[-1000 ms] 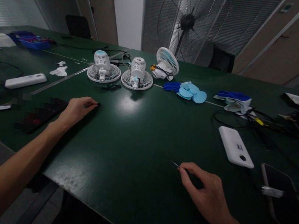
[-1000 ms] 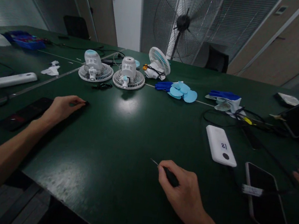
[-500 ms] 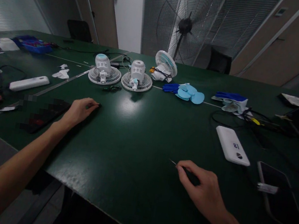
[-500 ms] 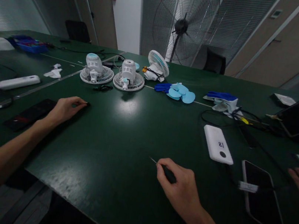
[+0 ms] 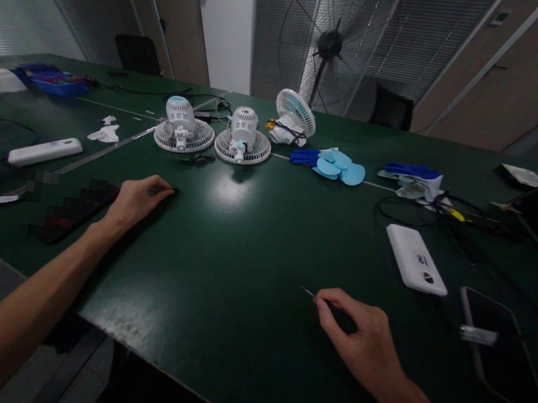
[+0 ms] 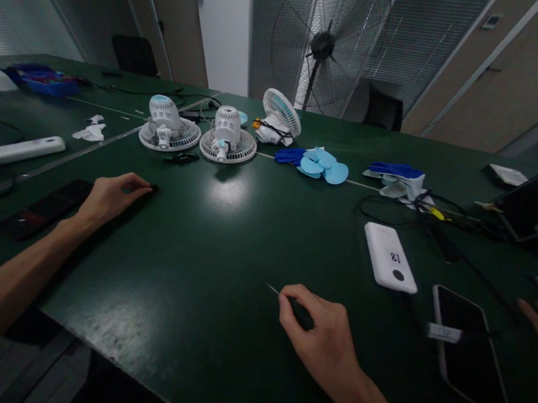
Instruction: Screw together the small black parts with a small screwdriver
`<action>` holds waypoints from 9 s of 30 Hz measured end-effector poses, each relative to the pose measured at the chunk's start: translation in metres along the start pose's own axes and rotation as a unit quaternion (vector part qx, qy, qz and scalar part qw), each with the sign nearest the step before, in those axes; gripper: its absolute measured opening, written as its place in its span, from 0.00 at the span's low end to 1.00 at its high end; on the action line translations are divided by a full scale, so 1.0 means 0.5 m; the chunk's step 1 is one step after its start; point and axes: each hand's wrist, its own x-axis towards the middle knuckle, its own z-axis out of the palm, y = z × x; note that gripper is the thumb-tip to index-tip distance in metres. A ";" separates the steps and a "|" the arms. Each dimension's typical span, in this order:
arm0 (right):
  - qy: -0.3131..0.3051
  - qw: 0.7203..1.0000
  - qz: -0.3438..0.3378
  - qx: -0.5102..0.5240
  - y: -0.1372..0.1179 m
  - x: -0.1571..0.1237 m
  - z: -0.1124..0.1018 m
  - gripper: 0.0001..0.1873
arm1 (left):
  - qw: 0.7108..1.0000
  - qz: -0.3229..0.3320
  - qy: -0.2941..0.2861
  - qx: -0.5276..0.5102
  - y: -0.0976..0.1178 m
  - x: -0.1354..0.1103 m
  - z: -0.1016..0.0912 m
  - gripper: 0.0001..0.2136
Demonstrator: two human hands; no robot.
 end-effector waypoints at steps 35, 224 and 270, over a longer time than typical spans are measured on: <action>-0.095 0.991 -0.080 -0.049 0.000 0.002 0.014 0.07 | 0.824 0.360 -0.328 -0.288 0.450 -0.191 0.126 0.11; -0.091 0.992 -0.082 -0.006 -0.009 -0.006 0.015 0.11 | 0.957 -0.127 -0.033 -0.258 0.049 0.025 0.042 0.21; -0.071 0.995 -0.064 -0.033 -0.011 0.000 0.022 0.07 | 0.817 0.492 -0.220 -0.207 0.426 -0.184 0.134 0.07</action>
